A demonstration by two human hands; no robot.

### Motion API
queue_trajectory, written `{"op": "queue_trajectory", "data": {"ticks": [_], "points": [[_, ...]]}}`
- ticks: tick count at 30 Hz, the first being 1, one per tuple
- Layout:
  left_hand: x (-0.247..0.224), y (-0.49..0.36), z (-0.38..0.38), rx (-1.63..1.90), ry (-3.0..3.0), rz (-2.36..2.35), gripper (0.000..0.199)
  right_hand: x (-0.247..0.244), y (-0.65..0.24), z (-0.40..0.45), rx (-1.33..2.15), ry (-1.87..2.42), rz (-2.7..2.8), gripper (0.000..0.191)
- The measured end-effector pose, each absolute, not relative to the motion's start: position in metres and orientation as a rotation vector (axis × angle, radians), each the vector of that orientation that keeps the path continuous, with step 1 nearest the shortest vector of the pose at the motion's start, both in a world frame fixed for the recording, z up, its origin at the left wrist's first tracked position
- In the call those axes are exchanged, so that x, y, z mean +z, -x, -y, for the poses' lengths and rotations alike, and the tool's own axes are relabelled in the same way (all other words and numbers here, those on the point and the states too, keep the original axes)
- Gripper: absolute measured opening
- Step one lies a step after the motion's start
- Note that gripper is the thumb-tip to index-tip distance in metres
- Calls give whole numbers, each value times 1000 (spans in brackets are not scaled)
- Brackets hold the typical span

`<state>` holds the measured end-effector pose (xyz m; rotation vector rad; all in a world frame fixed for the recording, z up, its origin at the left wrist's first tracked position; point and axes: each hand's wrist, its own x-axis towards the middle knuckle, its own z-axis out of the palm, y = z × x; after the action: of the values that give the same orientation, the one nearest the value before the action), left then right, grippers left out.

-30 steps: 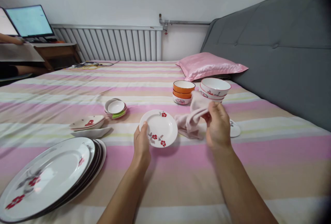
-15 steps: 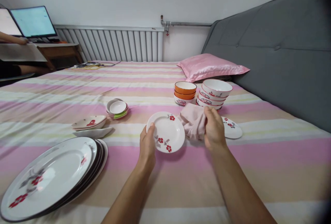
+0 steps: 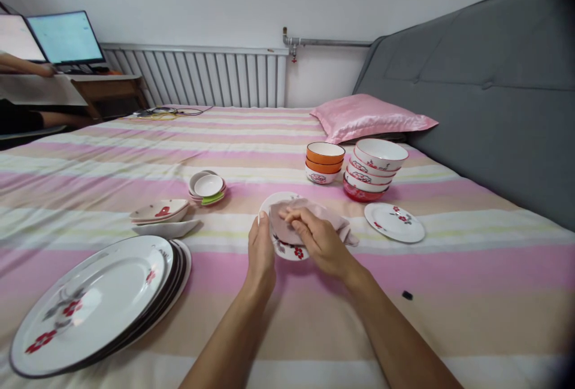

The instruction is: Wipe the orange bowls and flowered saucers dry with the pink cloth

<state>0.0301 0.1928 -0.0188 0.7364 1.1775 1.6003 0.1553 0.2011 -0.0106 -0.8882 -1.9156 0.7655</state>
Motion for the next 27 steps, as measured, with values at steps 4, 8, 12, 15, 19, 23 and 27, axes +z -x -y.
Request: {"op": "queue_trajectory", "data": {"ticks": [4, 8, 12, 15, 19, 23, 27], "points": [[-17, -31, -192, 1650, -778, -1144, 38, -16, -157, -206, 652, 906, 1883, 27], [-18, -30, -194, 1678, -692, -1162, 35, -14, -153, -204, 517, 920, 2124, 39], [-17, -30, -196, 1713, -676, -1198, 28, -14, -147, -199, 346, 989, 2333, 54], [-13, -32, -193, 1709, -788, -1173, 28, -17, -146, -198, 288, 1084, 2363, 58], [-12, -34, -189, 1677, -939, -1166, 32, -21, -151, -202, 232, 1164, 2311, 61], [-17, -34, -189, 1709, -990, -1167, 35, -24, -156, -206, 216, 1196, 2248, 62], [-23, -28, -195, 1852, -870, -1134, 37, -26, -155, -207, 273, 1190, 2231, 65]]}}
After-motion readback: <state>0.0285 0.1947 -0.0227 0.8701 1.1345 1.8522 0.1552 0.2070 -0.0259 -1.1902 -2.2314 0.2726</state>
